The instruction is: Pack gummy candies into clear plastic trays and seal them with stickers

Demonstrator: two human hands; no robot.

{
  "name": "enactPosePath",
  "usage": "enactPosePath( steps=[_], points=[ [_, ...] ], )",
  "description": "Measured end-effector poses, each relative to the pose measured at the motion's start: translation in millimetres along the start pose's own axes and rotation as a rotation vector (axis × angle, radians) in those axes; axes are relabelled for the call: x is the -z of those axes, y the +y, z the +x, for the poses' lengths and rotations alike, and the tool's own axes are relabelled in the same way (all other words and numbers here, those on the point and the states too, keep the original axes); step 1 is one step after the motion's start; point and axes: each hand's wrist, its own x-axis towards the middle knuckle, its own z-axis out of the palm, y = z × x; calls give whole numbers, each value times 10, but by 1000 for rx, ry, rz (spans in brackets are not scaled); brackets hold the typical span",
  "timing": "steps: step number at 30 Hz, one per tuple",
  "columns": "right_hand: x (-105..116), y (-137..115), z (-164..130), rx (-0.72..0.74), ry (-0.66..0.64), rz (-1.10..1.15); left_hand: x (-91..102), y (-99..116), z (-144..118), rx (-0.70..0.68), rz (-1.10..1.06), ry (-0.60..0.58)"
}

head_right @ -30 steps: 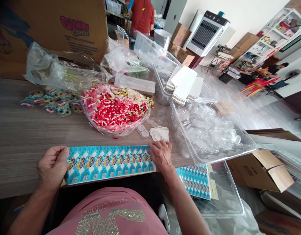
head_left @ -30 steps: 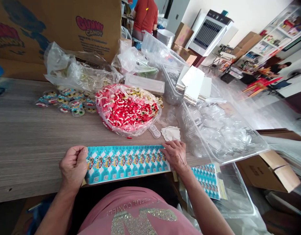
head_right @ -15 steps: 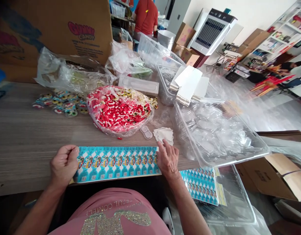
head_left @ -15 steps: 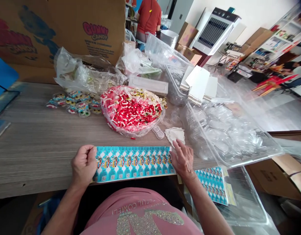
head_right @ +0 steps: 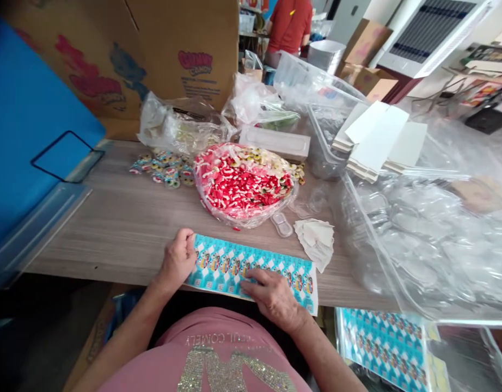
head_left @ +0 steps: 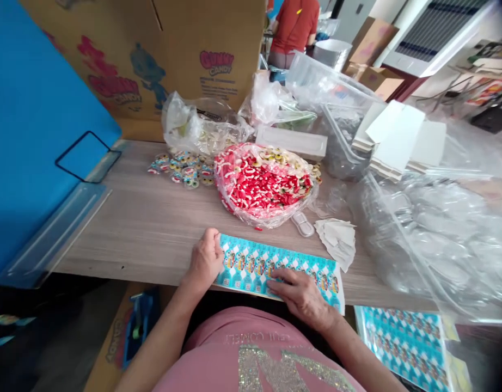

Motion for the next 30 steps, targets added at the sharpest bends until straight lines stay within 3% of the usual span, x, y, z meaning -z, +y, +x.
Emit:
enactPosePath(
  steps=[5, 10, 14, 23, 30],
  points=[
    [34, -40, 34, -47, 1, -52, 71, 139, 33, 43, 141, -180],
    [-141, -329, 355, 185, -94, -127, 101, 255, 78, 79, 215, -273],
    [-414, -362, 595, 268, -120, -140, 101, 294, 111, 95, 276, -325],
    [-531, -262, 587, 131, -122, -49, 117, 301, 118, 104, 322, -332],
    [-542, -224, 585, 18, -136, -129, 108, 281, 125, 68, 384, -305]
  ],
)
